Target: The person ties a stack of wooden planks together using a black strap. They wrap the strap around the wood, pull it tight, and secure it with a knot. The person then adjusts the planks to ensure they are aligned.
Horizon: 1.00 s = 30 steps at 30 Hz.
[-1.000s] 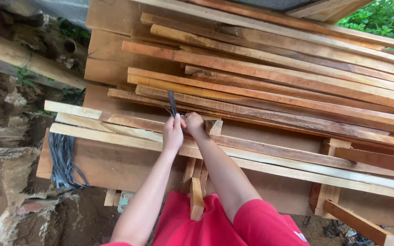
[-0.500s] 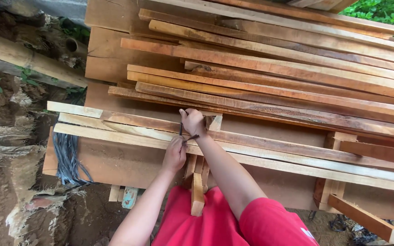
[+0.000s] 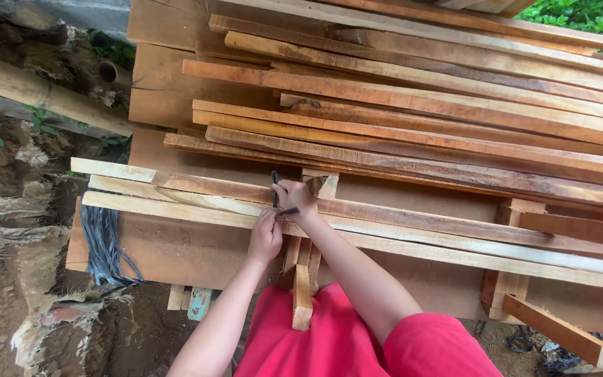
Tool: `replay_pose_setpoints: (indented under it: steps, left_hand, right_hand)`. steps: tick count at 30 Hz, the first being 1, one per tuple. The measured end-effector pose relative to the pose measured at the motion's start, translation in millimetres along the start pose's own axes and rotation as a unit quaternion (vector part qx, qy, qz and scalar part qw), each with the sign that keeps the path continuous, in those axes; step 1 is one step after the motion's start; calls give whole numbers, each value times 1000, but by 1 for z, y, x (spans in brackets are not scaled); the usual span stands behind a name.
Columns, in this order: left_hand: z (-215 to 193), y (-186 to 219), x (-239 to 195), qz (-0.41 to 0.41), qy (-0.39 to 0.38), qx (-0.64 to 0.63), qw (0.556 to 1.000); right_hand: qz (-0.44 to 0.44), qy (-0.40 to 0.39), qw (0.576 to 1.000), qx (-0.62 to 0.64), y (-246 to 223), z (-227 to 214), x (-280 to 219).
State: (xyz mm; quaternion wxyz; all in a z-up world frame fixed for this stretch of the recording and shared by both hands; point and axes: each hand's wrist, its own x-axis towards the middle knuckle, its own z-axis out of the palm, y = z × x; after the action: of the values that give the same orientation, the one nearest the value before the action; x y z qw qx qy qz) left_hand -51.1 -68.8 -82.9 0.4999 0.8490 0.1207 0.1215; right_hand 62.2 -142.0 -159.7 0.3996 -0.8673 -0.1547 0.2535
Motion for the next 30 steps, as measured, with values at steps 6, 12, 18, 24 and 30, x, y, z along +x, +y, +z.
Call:
replay_pose_setpoints:
  steps: [6, 12, 18, 24, 30]
  left_hand:
    - [3, -43, -7, -279, 28, -135, 950]
    - [-7, -14, 92, -364, 83, -115, 920]
    - [25, -78, 148, -434, 47, -94, 895]
    - [10, -32, 127, -391, -20, -37, 920]
    - [-10, 43, 46, -287, -45, 22, 957]
  right_hand:
    - [106, 60, 991, -59, -3, 15, 13]
    - [80, -89, 954, -275, -12, 9, 40]
    - [42, -158, 936, -311, 22, 22, 62]
    - [162, -216, 923, -274, 21, 28, 75]
    - [172, -226, 922, -264, 30, 37, 83]
